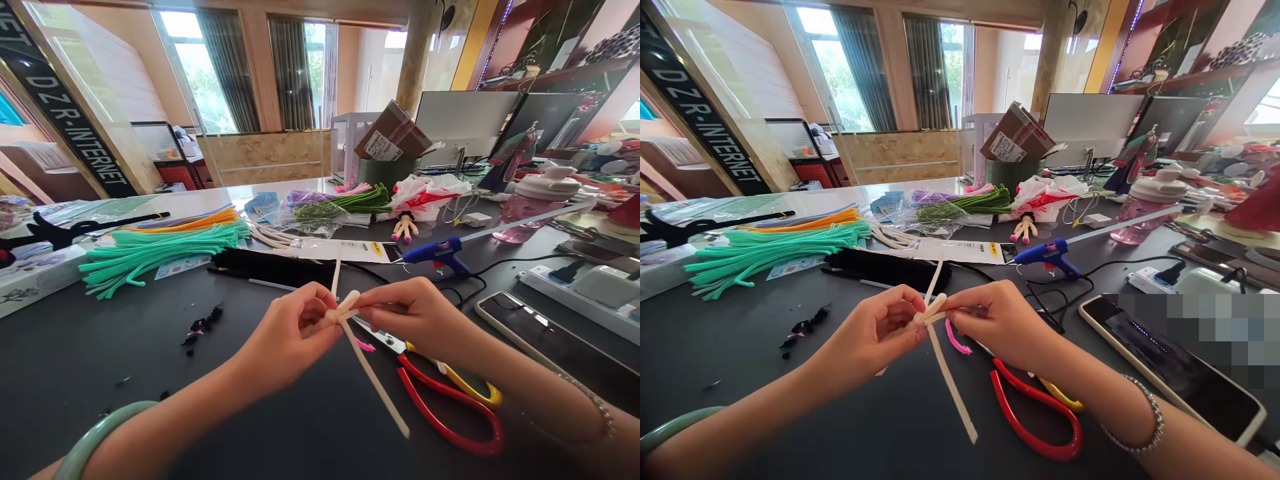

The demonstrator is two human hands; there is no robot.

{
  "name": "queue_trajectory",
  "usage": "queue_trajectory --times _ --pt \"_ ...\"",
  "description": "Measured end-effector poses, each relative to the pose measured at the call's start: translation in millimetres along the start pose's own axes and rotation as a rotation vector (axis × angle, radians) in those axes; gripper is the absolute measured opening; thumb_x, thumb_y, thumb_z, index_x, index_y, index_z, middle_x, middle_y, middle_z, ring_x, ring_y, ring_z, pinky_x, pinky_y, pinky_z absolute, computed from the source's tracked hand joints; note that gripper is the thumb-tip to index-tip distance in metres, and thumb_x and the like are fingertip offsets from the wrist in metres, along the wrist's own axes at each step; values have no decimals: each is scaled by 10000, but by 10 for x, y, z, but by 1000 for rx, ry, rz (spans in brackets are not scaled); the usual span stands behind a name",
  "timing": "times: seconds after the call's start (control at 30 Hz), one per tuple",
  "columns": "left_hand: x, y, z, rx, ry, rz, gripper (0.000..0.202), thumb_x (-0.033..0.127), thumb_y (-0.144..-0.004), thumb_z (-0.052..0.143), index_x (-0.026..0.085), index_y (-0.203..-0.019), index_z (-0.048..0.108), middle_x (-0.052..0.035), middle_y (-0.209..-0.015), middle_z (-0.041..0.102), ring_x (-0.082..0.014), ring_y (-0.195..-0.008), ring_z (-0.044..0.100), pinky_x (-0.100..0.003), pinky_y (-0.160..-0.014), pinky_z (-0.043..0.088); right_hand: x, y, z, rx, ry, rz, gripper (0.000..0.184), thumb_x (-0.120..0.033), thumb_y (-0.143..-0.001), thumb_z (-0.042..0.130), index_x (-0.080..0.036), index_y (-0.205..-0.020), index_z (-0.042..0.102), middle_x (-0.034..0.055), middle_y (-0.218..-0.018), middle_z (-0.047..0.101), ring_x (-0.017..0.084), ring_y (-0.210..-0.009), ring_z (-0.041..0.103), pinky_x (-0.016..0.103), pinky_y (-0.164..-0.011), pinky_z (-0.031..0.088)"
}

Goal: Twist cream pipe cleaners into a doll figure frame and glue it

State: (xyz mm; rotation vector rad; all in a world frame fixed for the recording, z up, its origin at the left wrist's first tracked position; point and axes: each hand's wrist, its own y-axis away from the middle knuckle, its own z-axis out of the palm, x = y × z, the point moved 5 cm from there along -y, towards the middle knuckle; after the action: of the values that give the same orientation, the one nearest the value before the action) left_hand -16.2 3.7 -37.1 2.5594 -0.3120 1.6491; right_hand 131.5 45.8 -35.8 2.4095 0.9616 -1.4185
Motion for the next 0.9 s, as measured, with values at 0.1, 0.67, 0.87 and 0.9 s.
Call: queue_trajectory --times 0.1,0.67,0.87,0.9 --pt "-28 12 15 -17 45 -28 161 314 -784 580 186 -798 484 14 -695 553 -130 -640 512 -242 -581 414 -5 9 0 10 52 -34 243 -189 -756 514 -187 -751 756 -23 -526 433 87 -489 295 212 -430 234" --pt "-108 41 72 -98 349 -64 213 323 -803 588 213 -821 407 19 -670 617 -131 -627 571 -216 -530 400 14 31 80 43 99 -62 207 -263 -818 555 -188 -792 746 -31 -505 509 79 -461 353 209 -427 251" --pt "-136 32 74 -82 473 -95 210 247 -835 568 216 -862 362 -3 -713 676 -115 -608 596 -175 -484 387 -80 61 70 166 232 -192 191 -169 -823 531 -170 -875 714 12 -706 689 102 -570 550 193 -527 406" --pt "-145 35 77 -70 484 -113 205 234 -839 561 216 -875 360 -6 -709 680 -119 -609 605 -175 -482 391 -101 70 70 200 259 -233 190 -153 -824 528 -169 -887 707 12 -726 698 96 -569 558 187 -536 416"
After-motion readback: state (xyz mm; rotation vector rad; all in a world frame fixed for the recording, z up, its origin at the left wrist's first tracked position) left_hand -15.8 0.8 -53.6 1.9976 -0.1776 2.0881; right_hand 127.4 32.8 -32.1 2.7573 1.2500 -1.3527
